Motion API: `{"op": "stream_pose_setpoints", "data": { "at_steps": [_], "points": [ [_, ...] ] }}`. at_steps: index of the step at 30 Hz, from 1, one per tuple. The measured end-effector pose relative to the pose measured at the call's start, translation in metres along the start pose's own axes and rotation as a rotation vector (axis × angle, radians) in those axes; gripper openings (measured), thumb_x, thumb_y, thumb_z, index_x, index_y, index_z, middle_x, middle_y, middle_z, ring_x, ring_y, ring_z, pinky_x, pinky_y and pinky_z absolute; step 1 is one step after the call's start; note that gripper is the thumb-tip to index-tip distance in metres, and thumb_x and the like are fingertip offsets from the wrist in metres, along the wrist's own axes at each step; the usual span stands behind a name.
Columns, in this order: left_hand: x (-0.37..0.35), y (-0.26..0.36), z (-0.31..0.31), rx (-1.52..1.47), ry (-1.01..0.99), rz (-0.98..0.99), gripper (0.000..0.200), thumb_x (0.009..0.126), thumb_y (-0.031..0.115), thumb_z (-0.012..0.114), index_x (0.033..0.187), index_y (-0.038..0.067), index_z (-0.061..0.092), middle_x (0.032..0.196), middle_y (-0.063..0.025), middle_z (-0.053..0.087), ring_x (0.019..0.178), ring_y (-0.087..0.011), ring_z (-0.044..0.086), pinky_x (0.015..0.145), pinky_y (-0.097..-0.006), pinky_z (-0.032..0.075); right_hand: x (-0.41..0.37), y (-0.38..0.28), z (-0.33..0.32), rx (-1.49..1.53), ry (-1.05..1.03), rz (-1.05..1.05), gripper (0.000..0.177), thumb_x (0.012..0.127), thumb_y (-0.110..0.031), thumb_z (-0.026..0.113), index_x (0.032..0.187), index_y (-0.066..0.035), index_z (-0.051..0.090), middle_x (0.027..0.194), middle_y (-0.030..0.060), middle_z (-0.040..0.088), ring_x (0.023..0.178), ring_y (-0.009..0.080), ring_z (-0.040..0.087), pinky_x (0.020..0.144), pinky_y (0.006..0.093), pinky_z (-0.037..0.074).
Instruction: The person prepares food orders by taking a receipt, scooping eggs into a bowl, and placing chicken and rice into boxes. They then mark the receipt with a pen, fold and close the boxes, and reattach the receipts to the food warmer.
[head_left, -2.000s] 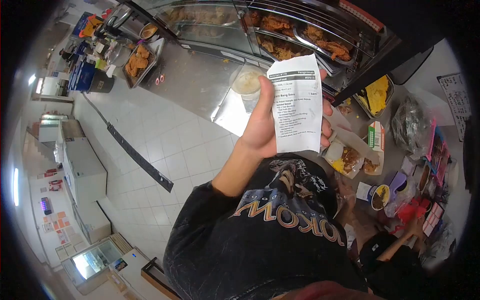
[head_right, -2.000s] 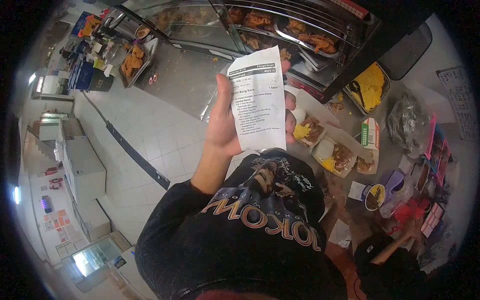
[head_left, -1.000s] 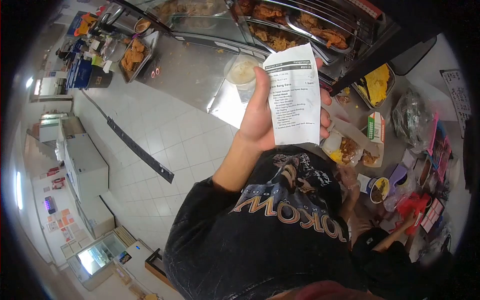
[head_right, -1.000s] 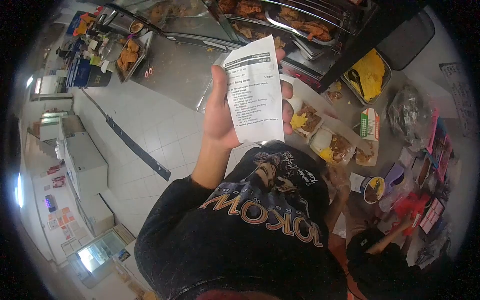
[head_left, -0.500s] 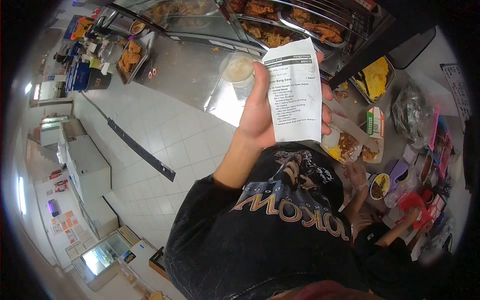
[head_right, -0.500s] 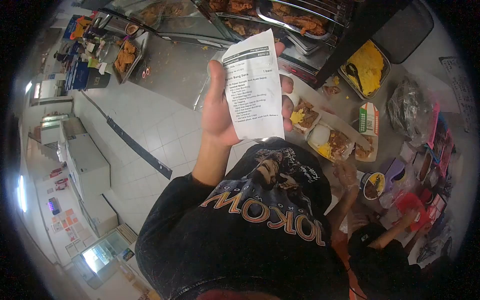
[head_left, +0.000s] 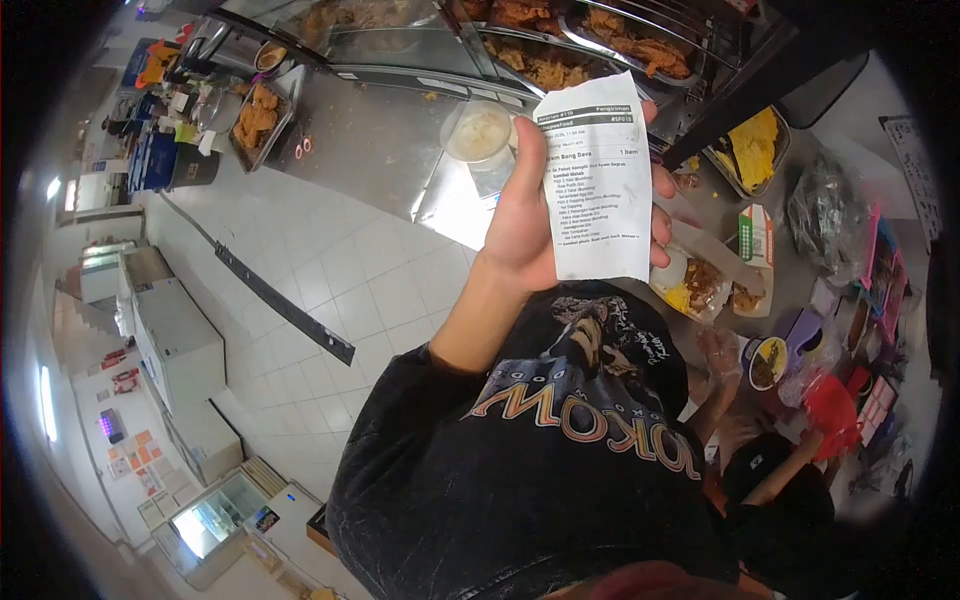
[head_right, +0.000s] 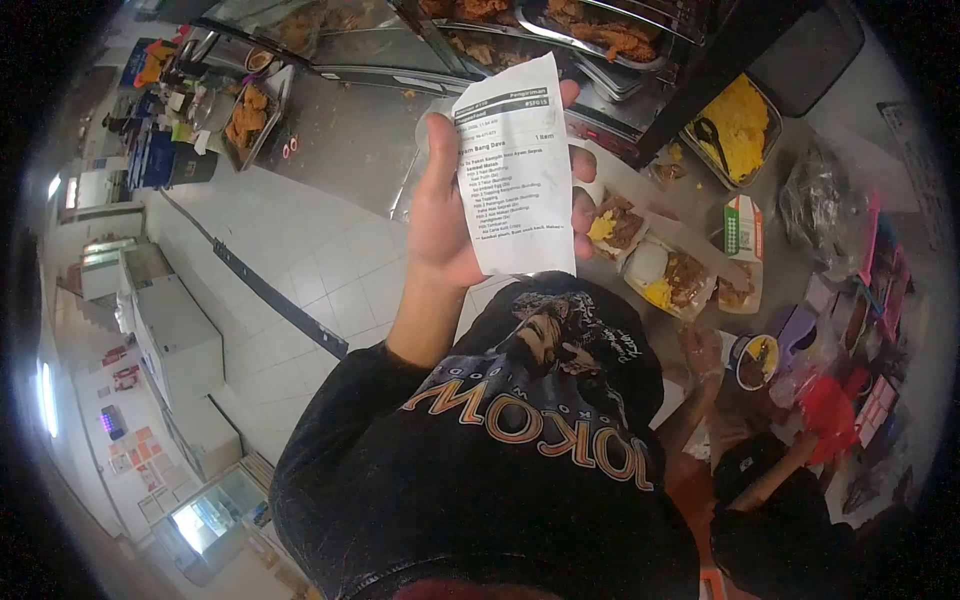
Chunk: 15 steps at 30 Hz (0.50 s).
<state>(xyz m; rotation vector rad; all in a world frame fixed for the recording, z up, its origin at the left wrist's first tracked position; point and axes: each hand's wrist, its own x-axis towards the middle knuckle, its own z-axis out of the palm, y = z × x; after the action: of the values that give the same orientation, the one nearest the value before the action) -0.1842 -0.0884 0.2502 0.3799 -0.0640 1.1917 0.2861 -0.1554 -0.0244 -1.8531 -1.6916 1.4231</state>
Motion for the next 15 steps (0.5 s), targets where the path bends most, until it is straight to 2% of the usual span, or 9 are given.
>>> {"op": "stream_pose_setpoints", "data": {
  "at_steps": [2, 3, 6, 9, 12, 15],
  "points": [
    [0.000, 0.002, -0.002, -0.015, 0.001, -0.026, 0.100, 0.092, 0.083, 0.032, 0.163, 0.014, 0.015, 0.134, -0.0246, 0.053, 0.107, -0.0408, 0.064, 0.092, -0.0615, 0.053, -0.003, 0.002, 0.007, 0.015, 0.039, -0.028, 0.038, 0.101, -0.032, 0.059, 0.087, 0.001, 0.069, 0.072, 0.0054, 0.065, 0.063, 0.0136, 0.061, 0.058, 0.0297, 0.048],
    [-0.001, 0.003, -0.002, -0.021, 0.001, -0.039, 0.100, 0.092, 0.083, 0.032, 0.163, 0.014, 0.016, 0.134, -0.0244, 0.053, 0.107, -0.0406, 0.063, 0.092, -0.0613, 0.053, -0.004, 0.002, 0.010, -0.016, 0.054, -0.013, 0.036, 0.101, -0.031, 0.059, 0.087, 0.001, 0.068, 0.073, 0.0055, 0.065, 0.064, 0.0137, 0.061, 0.059, 0.0294, 0.048],
    [-0.003, 0.006, -0.004, -0.083, 0.028, -0.080, 0.100, 0.092, 0.083, 0.031, 0.163, 0.014, 0.017, 0.134, -0.0245, 0.053, 0.107, -0.0406, 0.063, 0.092, -0.0610, 0.053, -0.017, -0.009, 0.035, 0.150, 0.170, 0.126, 0.032, 0.101, -0.028, 0.060, 0.087, 0.000, 0.066, 0.075, 0.0052, 0.065, 0.067, 0.0143, 0.062, 0.058, 0.0296, 0.048],
    [-0.005, 0.012, -0.012, -0.067, 0.011, -0.106, 0.098, 0.093, 0.082, 0.030, 0.162, 0.013, 0.017, 0.134, -0.0246, 0.053, 0.107, -0.0407, 0.063, 0.092, -0.0609, 0.053, -0.024, 0.001, 0.056, 0.142, 0.234, 0.124, 0.031, 0.101, -0.028, 0.060, 0.087, -0.002, 0.066, 0.075, 0.0046, 0.066, 0.065, 0.0156, 0.062, 0.058, 0.0305, 0.048],
    [-0.007, 0.016, -0.018, -0.110, 0.017, -0.125, 0.097, 0.093, 0.081, 0.032, 0.162, 0.014, 0.018, 0.135, -0.0252, 0.052, 0.107, -0.0421, 0.063, 0.094, -0.0621, 0.053, -0.028, 0.002, 0.068, 0.231, 0.171, 0.094, 0.035, 0.101, -0.032, 0.058, 0.085, -0.002, 0.067, 0.072, 0.0063, 0.066, 0.064, 0.0177, 0.063, 0.059, 0.0328, 0.049],
    [-0.011, 0.024, -0.022, -0.104, 0.031, -0.147, 0.091, 0.097, 0.072, 0.040, 0.161, 0.012, 0.018, 0.136, -0.0251, 0.053, 0.111, -0.0423, 0.064, 0.096, -0.0624, 0.053, -0.041, -0.036, 0.070, -0.148, 0.186, 0.021, 0.036, 0.099, -0.032, 0.058, 0.086, 0.000, 0.069, 0.070, 0.0089, 0.067, 0.063, 0.0191, 0.065, 0.060, 0.0341, 0.050]
  ]
}}
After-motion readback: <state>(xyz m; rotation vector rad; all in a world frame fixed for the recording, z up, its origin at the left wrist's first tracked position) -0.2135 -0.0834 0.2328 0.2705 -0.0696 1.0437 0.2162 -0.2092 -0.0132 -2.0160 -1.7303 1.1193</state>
